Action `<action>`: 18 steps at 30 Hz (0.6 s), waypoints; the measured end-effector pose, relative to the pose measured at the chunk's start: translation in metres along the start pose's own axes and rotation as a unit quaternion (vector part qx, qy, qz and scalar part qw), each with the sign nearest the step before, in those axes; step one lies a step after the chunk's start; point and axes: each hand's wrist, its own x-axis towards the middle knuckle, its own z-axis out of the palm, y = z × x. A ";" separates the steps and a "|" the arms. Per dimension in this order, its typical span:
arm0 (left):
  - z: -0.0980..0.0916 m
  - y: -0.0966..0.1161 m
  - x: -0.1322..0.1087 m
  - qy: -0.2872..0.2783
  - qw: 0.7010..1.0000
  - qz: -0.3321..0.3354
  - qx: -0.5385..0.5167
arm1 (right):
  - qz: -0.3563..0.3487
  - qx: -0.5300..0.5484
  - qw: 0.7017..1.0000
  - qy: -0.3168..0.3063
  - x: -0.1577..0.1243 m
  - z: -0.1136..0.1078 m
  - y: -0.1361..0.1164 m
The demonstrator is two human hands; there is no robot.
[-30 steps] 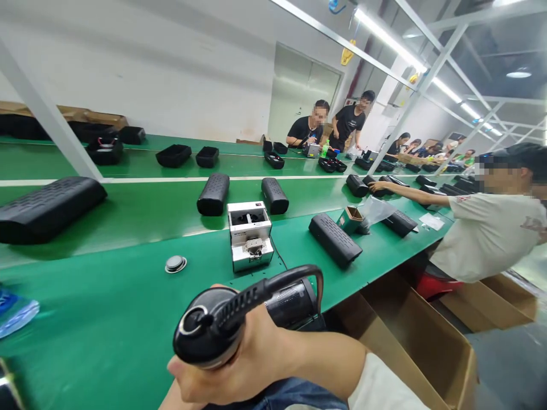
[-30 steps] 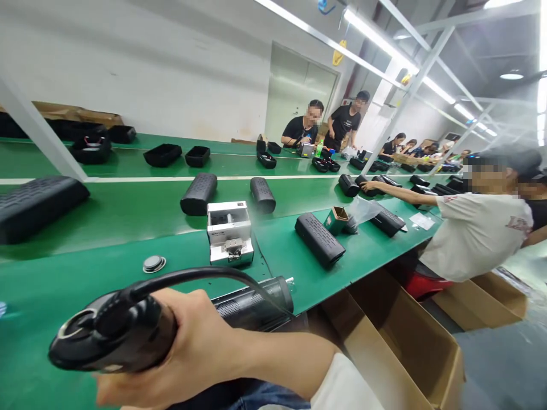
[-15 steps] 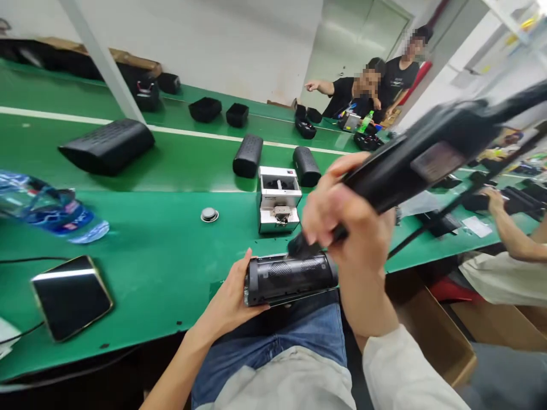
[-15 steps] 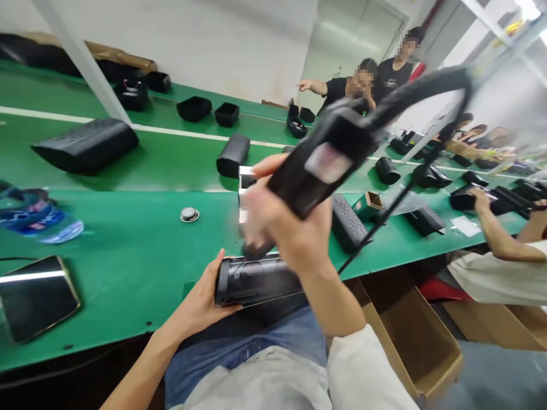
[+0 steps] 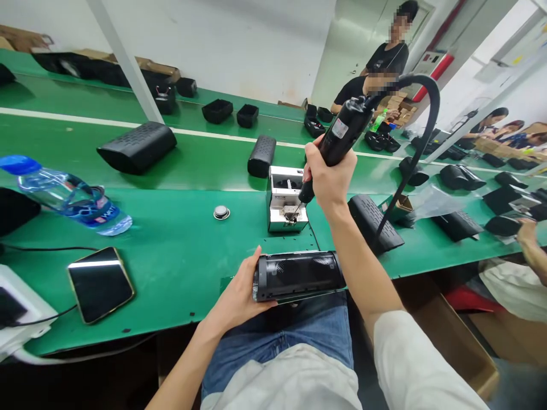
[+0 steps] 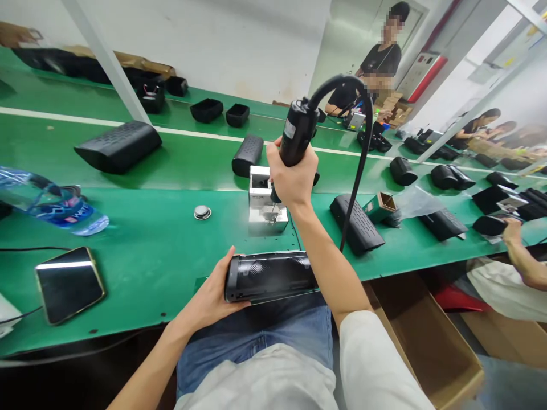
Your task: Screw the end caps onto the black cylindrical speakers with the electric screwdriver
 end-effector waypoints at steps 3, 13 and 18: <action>0.000 0.001 0.001 0.000 1.000 0.005 0.004 | 0.004 -0.011 1.000 0.000 0.002 -0.002 0.002; 0.002 -0.003 0.003 0.012 0.999 0.043 0.009 | -0.003 0.041 0.998 -0.040 -0.021 -0.029 -0.047; 0.003 -0.006 0.003 0.018 0.998 0.064 0.007 | 0.039 0.074 0.996 -0.038 -0.054 -0.051 -0.138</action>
